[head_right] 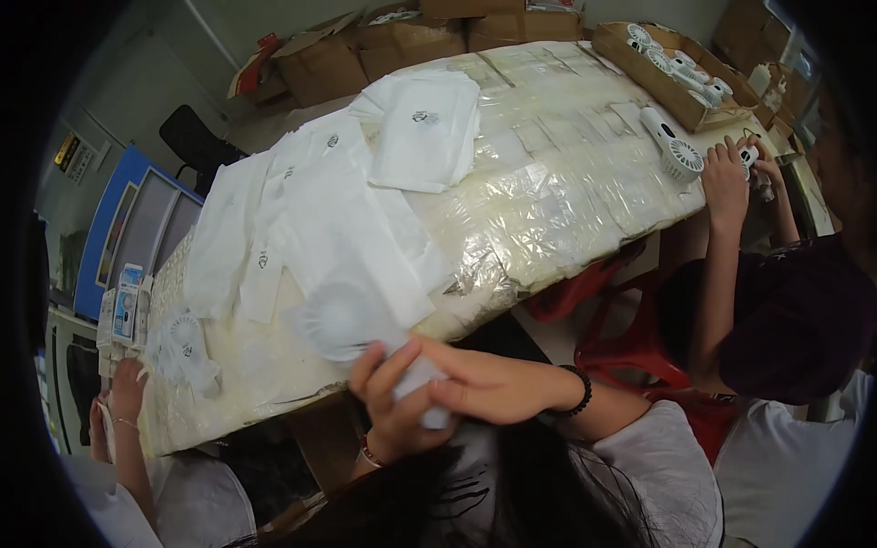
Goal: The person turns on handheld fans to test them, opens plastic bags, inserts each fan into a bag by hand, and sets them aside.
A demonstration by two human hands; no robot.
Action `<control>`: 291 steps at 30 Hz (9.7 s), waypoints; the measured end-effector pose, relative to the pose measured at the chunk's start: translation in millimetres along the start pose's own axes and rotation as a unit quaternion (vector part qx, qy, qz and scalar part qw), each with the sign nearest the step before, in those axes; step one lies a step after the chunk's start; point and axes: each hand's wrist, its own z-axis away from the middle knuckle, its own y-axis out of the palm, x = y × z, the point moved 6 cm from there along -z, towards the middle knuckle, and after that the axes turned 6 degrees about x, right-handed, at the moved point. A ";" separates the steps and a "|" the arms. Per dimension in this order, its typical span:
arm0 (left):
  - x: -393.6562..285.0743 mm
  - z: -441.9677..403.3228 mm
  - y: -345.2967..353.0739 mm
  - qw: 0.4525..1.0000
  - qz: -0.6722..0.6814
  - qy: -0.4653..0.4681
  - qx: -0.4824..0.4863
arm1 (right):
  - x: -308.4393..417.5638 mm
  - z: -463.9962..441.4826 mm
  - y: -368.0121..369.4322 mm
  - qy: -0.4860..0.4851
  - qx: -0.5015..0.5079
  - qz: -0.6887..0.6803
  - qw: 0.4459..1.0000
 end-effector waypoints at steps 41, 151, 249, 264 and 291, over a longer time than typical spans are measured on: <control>102.2 -21.9 -21.8 0.941 0.124 -0.257 0.183 | 14.6 8.7 -137.5 -0.093 -0.296 -0.076 0.948; 84.0 43.9 -91.4 0.957 -0.145 -0.241 0.073 | 84.5 29.8 -328.3 0.292 -0.156 0.640 0.693; 48.8 -21.7 -3.4 0.901 0.302 -0.290 0.116 | -35.5 35.5 -6.3 0.102 0.082 -0.348 0.928; 30.4 -14.9 -32.2 0.981 0.159 -0.114 0.012 | -36.0 35.7 -0.8 0.049 -0.133 -0.399 0.906; 54.0 -16.5 0.6 0.930 0.263 -0.250 0.065 | -3.9 23.2 -14.4 0.117 0.054 0.339 0.932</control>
